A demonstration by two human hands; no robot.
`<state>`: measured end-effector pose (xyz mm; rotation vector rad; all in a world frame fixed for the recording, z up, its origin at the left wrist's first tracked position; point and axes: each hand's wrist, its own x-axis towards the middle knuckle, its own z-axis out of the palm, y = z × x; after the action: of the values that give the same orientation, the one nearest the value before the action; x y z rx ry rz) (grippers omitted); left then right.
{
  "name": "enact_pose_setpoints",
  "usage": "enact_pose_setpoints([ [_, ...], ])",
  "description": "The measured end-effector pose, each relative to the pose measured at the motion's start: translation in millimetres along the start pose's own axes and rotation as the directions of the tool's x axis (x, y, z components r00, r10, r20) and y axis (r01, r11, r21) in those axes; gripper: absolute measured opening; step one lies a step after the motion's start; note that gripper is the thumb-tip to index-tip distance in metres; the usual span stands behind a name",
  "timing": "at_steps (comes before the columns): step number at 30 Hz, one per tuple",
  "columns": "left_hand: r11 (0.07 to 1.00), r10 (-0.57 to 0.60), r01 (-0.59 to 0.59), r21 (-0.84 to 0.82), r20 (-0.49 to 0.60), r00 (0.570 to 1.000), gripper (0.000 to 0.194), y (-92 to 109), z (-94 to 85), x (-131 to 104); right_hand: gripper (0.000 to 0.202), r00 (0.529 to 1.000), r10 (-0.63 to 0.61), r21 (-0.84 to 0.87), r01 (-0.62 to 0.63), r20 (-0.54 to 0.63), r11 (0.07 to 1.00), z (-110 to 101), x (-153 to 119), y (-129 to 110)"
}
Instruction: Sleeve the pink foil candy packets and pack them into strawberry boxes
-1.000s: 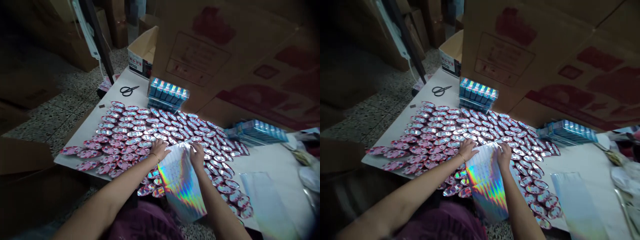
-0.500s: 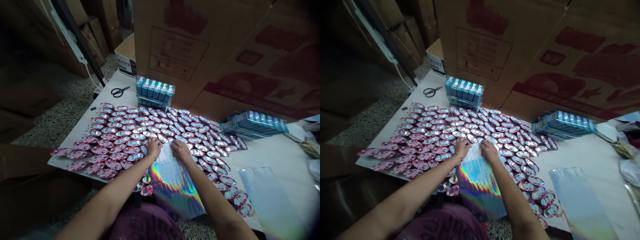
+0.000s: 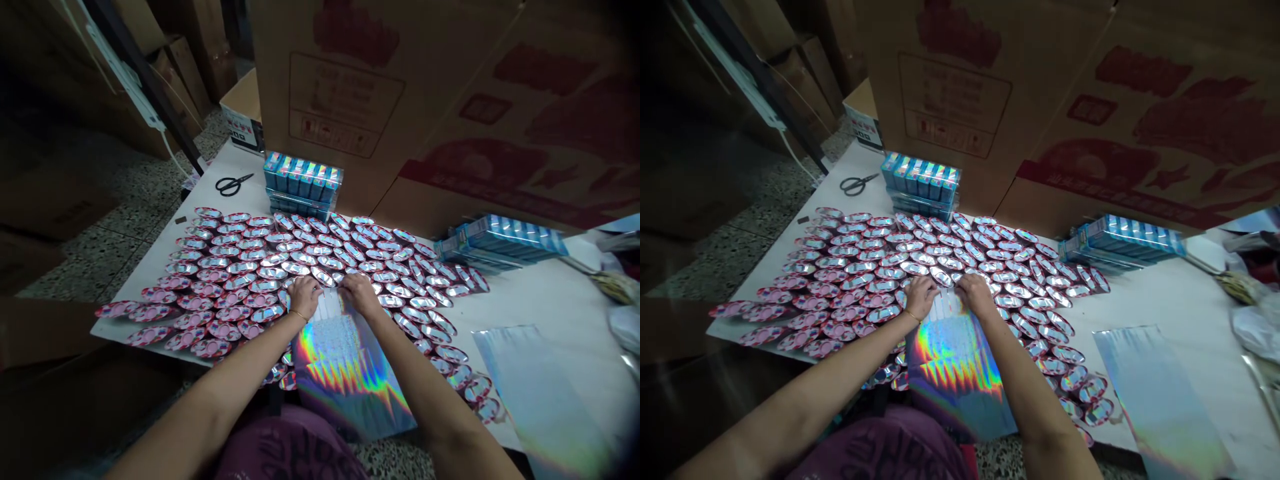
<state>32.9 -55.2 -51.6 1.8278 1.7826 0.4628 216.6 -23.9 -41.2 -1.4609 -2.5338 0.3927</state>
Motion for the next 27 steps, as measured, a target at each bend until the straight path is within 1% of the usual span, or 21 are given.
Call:
enact_pose_setpoints([
  [3, 0.996, 0.082, -0.084, 0.029, 0.061, 0.995, 0.018, 6.7, -4.6, -1.0, 0.017, 1.0, 0.021, 0.031, -0.021, 0.021, 0.999, -2.1, -1.2, -0.3],
  [5, 0.986, 0.162, -0.165, 0.024, 0.107, 0.981, 0.022, 12.7, -5.6, 1.4, 0.019, 1.0, 0.006, 0.024, -0.006, 0.016, 1.0, -3.6, -2.2, -1.7],
  [6, 0.983, 0.181, -0.185, 0.02, 0.13, 0.975, 0.022, 15.5, -5.4, 3.5, 0.02, 1.0, -0.01, 0.011, 0.01, 0.008, 1.0, -4.2, -3.2, -3.0],
  [8, 0.989, 0.144, -0.149, 0.02, 0.163, 0.976, 0.021, 20.1, -4.3, 9.1, 0.022, 0.998, -0.063, -0.035, 0.062, -0.016, 0.997, -4.4, -6.9, -6.1],
  [11, 1.0, 0.012, -0.014, 0.014, 0.172, 0.985, 0.022, 23.3, -3.5, 16.7, 0.028, 0.984, -0.163, -0.109, 0.155, -0.068, 0.982, -0.1, -16.5, -8.6],
  [12, 1.0, -0.013, 0.012, 0.007, 0.177, 0.984, 0.023, 23.6, -3.8, 18.3, 0.031, 0.978, -0.19, -0.122, 0.179, -0.09, 0.976, 2.5, -20.0, -8.3],
  [15, 0.999, -0.034, 0.036, -0.006, 0.2, 0.979, 0.023, 22.9, -5.1, 19.5, 0.033, 0.965, -0.222, -0.121, 0.206, -0.141, 0.971, 10.0, -27.6, -6.3],
  [17, 0.999, -0.039, 0.043, -0.015, 0.205, 0.978, 0.023, 21.4, -4.6, 18.7, 0.03, 0.967, -0.211, -0.087, 0.201, -0.14, 0.976, 9.9, -30.0, -8.0],
  [19, 0.999, -0.045, 0.048, -0.01, 0.186, 0.982, 0.023, 19.4, -2.7, 18.1, 0.025, 0.976, -0.175, -0.039, 0.171, -0.13, 0.985, 1.3, -31.7, -15.1],
  [21, 0.999, -0.04, 0.037, 0.019, 0.151, 0.988, 0.024, 17.8, -0.7, 18.2, 0.019, 0.985, -0.105, 0.025, 0.11, -0.139, 0.994, -16.6, -34.0, -27.6],
  [24, 1.0, -0.012, 0.01, 0.024, 0.078, 0.997, 0.023, 16.0, -2.1, 18.3, 0.016, 0.979, 0.101, 0.203, -0.063, -0.18, 0.977, -52.3, -36.2, -49.3],
  [26, 0.996, -0.027, 0.028, -0.081, 0.015, 1.0, 0.022, 13.1, -8.7, 15.6, 0.014, 0.953, 0.263, 0.367, -0.194, -0.15, 0.91, -71.1, -33.3, -60.1],
  [27, 0.982, -0.04, 0.04, -0.182, 0.001, 0.999, 0.023, 10.4, -13.7, 12.7, 0.013, 0.935, 0.337, 0.446, -0.255, -0.113, 0.858, -76.5, -30.1, -63.9],
])
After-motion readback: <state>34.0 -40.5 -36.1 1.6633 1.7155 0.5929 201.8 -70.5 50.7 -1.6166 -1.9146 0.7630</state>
